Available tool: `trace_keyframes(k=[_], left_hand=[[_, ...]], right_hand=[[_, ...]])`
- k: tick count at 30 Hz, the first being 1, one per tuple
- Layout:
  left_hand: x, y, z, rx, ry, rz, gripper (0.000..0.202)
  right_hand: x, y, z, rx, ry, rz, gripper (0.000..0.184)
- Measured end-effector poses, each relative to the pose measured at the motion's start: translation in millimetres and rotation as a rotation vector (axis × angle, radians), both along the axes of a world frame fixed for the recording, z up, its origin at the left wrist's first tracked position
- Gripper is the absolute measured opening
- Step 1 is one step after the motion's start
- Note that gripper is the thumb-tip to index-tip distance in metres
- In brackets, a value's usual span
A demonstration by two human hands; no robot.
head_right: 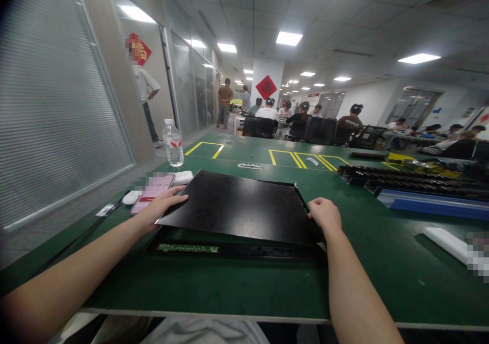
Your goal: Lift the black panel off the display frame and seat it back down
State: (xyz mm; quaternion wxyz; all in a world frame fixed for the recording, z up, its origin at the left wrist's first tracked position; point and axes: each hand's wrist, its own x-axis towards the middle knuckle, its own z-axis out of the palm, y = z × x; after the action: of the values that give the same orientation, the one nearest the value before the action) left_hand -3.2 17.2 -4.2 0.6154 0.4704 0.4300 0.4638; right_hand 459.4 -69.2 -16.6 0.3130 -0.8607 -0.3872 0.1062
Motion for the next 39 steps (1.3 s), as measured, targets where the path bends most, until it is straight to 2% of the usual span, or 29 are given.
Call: trace_keyframes(k=[6, 13, 28, 35, 39], left_hand=[[-1, -2, 2.5, 0.013, 0.009, -0.013, 0.049], [-2, -4, 5.7, 0.006, 0.014, -0.087, 0.054], [-3, 1, -1.8, 0.01, 0.005, -0.117, 0.058], [-2, 3, -5.0, 0.013, 0.013, -0.07, 0.054], [-2, 4, -7.4, 0.022, 0.027, -0.053, 0.059]], right_hand=[[-4, -2, 2.4, -0.004, -0.02, -0.004, 0.019], [-8, -2, 6.2, -0.016, -0.027, -0.004, 0.018], [-12, -2, 8.8, -0.09, -0.103, 0.005, 0.025], [-20, -5, 15.7, -0.109, -0.118, -0.003, 0.027], [-22, -5, 16.6, -0.11, -0.131, 0.0, 0.028]])
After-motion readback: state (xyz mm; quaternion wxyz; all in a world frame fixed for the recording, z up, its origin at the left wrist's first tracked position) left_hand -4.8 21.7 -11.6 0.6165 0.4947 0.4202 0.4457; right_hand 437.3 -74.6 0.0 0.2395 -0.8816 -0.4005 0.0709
